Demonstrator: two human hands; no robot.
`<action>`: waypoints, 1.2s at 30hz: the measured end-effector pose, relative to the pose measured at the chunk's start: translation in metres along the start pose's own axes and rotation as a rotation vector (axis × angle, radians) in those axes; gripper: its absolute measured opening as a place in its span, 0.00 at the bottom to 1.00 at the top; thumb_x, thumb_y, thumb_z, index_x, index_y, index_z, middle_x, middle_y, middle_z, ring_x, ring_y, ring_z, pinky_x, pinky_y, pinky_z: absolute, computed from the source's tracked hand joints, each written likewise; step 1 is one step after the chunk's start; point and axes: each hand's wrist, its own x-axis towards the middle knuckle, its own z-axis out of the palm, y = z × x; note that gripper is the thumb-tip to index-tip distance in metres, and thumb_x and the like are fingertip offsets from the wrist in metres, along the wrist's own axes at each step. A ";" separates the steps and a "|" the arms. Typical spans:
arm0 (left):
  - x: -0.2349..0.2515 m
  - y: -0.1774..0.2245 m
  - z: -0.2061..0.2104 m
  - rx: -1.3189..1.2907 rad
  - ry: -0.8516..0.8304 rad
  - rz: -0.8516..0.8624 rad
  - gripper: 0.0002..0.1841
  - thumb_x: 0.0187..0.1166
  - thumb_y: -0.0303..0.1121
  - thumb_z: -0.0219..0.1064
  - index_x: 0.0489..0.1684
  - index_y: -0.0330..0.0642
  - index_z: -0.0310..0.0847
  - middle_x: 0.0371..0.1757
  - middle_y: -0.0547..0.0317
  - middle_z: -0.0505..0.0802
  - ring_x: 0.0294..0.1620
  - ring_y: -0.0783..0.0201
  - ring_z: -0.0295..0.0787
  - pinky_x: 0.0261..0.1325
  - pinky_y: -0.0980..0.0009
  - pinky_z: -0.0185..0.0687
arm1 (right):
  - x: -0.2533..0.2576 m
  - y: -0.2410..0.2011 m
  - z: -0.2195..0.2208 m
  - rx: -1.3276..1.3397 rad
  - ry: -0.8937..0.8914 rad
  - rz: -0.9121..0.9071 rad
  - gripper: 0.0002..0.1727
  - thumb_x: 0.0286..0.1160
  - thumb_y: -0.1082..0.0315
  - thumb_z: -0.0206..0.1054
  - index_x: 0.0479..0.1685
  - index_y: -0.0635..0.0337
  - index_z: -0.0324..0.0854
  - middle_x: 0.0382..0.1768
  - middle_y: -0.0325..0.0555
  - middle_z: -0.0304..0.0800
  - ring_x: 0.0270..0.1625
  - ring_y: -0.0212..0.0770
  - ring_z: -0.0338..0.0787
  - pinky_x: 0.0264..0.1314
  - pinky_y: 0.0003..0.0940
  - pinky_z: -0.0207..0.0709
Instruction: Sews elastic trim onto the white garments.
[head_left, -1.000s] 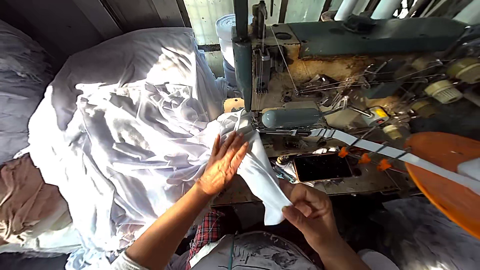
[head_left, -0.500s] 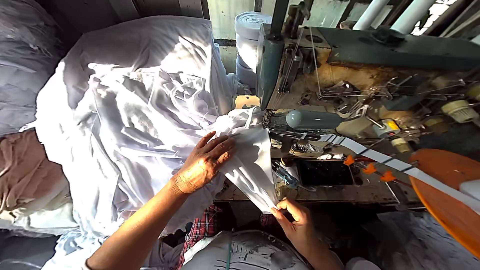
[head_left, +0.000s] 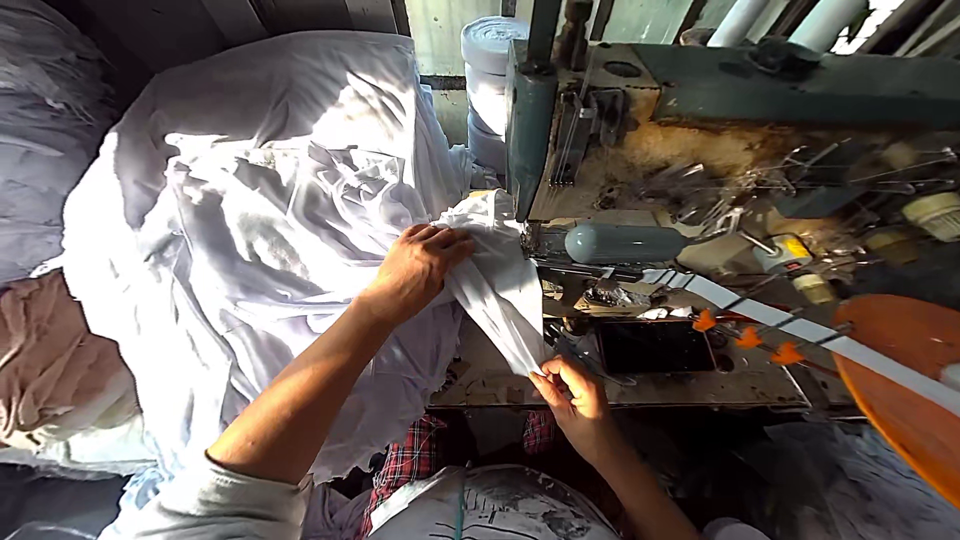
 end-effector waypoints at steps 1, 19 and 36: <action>0.005 -0.006 0.001 -0.010 -0.002 0.001 0.25 0.62 0.11 0.65 0.61 0.35 0.89 0.67 0.43 0.91 0.66 0.41 0.89 0.70 0.41 0.77 | 0.007 0.000 0.001 -0.028 0.008 -0.002 0.09 0.78 0.68 0.68 0.37 0.67 0.86 0.31 0.46 0.88 0.29 0.28 0.86 0.34 0.19 0.83; 0.022 0.028 -0.021 -0.165 0.046 0.271 0.15 0.71 0.24 0.60 0.44 0.45 0.95 0.58 0.57 0.95 0.70 0.49 0.85 0.75 0.48 0.72 | 0.052 -0.005 0.001 0.188 -0.024 -0.133 0.11 0.78 0.68 0.71 0.35 0.69 0.85 0.30 0.44 0.90 0.31 0.24 0.90 0.37 0.16 0.86; 0.015 0.056 -0.018 0.062 0.081 0.230 0.11 0.70 0.22 0.63 0.42 0.38 0.90 0.56 0.45 0.93 0.60 0.46 0.90 0.53 0.53 0.83 | 0.088 -0.015 -0.003 0.241 -0.068 -0.082 0.08 0.78 0.72 0.68 0.37 0.71 0.84 0.32 0.41 0.90 0.31 0.24 0.90 0.36 0.18 0.86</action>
